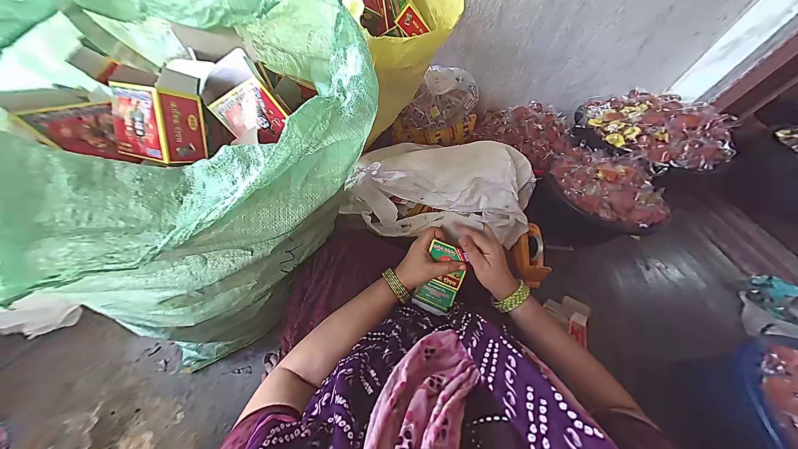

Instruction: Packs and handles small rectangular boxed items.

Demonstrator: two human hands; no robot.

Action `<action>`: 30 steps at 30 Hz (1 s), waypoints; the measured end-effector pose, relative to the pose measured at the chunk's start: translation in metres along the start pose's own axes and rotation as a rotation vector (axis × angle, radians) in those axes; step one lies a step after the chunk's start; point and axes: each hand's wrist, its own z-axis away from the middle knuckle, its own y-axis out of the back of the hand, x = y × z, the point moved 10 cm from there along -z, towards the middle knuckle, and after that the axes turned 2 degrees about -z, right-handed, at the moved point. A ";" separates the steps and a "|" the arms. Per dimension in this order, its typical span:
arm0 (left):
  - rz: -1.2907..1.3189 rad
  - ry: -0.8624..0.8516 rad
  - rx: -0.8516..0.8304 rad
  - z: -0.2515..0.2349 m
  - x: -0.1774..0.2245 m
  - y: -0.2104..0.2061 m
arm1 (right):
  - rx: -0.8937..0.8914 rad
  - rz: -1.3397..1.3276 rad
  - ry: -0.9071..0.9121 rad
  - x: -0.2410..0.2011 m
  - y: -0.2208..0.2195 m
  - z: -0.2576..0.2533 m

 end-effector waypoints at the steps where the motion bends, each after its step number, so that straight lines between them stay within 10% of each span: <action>1: 0.011 0.028 0.036 -0.001 -0.002 0.004 | 0.012 -0.067 -0.037 0.001 0.002 -0.002; 6: 0.043 0.044 0.138 -0.001 0.000 0.012 | 0.010 -0.305 -0.222 0.007 0.006 -0.005; 14: -0.021 -0.003 0.050 0.001 0.004 0.001 | -0.212 0.323 0.261 -0.043 -0.003 -0.004; 30: 0.070 0.011 0.121 0.002 0.001 0.007 | -0.125 0.285 0.217 -0.044 0.001 0.007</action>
